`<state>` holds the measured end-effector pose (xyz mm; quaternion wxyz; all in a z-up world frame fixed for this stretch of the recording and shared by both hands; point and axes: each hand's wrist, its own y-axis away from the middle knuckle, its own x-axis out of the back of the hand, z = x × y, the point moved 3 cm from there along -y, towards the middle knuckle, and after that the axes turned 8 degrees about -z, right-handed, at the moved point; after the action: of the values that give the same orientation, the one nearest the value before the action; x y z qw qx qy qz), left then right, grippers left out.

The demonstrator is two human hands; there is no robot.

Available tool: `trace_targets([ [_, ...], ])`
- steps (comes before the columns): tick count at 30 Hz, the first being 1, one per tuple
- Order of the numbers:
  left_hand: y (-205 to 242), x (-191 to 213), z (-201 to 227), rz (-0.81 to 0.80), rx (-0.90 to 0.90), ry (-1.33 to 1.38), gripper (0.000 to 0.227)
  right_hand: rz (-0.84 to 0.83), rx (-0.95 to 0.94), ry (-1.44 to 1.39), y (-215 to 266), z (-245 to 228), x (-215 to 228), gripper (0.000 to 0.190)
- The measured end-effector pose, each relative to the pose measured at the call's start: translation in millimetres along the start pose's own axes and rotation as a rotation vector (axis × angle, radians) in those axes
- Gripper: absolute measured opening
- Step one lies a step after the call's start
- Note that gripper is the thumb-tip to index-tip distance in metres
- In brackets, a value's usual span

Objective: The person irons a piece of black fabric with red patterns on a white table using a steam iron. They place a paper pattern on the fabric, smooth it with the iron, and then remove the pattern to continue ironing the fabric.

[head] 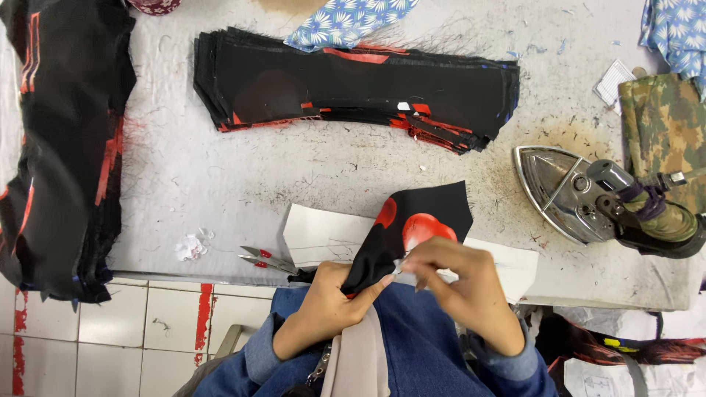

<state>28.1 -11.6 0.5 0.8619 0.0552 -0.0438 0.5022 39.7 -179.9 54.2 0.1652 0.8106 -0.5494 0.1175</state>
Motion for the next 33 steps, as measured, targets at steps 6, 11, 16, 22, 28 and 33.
trace_targets([
  [6, 8, 4, -9, 0.035, 0.167, 0.082, 0.058, 0.312, -0.119, -0.218, 8, 12, 17, 0.007],
  [11, 6, 3, -10, 0.040, 0.222, 0.072, 0.056, 0.279, -0.106, -0.217, 4, 11, 12, 0.005],
  [16, -3, 30, -13, -0.183, 0.432, -0.586, 0.048, 0.286, -0.068, -0.098, 1, 25, -12, 0.006],
  [22, 6, 49, 34, -0.005, 0.089, -0.206, 0.035, 0.090, 0.047, -0.085, -5, 28, -51, 0.025],
  [28, 12, 41, 24, 0.116, -0.004, 0.198, 0.009, -0.037, -0.033, -0.285, -12, 35, -69, 0.029],
  [33, 17, 54, 23, 0.150, -0.009, 0.110, 0.009, -0.168, -0.017, -0.575, -17, 23, -79, 0.043],
])
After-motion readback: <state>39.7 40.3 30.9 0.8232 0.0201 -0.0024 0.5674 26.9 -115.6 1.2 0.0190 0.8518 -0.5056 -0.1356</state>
